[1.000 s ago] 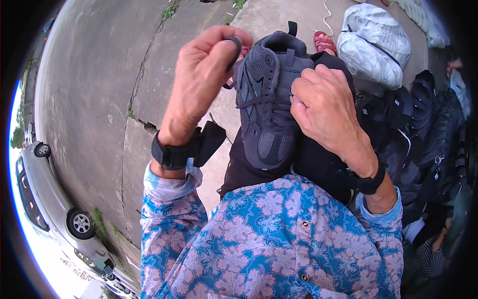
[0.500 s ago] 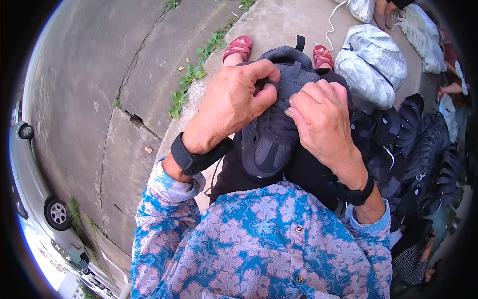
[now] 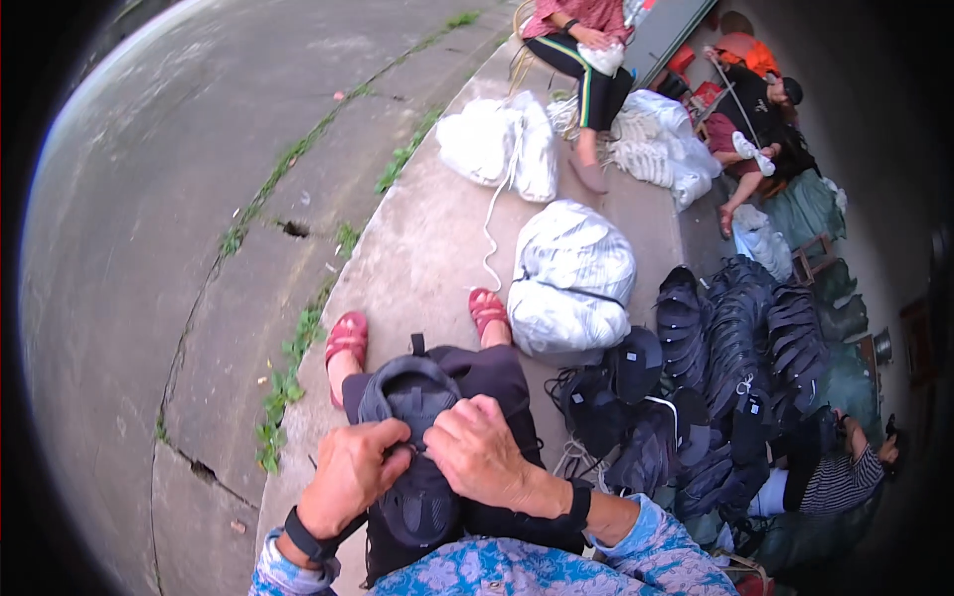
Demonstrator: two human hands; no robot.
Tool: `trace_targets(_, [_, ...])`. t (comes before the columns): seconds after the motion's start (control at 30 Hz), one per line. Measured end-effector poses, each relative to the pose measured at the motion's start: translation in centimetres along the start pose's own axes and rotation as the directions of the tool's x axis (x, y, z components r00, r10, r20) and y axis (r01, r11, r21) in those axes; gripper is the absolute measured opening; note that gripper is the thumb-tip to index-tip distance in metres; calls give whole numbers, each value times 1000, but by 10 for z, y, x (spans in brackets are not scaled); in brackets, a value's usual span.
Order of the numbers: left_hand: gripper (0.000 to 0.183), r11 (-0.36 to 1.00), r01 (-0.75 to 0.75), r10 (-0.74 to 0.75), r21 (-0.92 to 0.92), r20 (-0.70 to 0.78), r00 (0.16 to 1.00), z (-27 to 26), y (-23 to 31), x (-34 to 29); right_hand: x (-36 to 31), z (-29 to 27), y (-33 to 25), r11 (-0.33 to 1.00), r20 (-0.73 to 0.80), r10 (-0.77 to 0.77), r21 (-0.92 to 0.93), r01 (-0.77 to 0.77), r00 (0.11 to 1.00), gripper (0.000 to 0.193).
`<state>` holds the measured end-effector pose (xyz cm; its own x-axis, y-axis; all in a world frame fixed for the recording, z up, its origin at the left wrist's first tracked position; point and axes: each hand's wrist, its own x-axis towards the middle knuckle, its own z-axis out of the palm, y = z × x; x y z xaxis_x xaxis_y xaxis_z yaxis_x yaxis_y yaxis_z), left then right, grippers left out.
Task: Thread laces through the eyelets of a shoe upper.
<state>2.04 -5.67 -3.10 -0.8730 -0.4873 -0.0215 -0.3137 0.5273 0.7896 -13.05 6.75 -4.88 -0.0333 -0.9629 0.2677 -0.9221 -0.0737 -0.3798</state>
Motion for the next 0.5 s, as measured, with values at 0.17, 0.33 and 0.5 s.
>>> trace_targets(0.17, [18, 994, -64, 61, 92, 29, 998, 1, 10, 1, -5, -1, 1, 1000, -37, -8, 19, 9, 999, 12])
trace_targets(0.33, [17, 977, -156, 146, 147, 75, 986, 2, 7, 10, -5, -3, 6, 1000, -90, -9, 26, 11, 996, 13])
trace_targets(0.5, [14, 923, -264, 241, 278, 114, 964, -3, 16, 11, 0, -8, 7, 994, -74, 46, 104, -38, 996, 21])
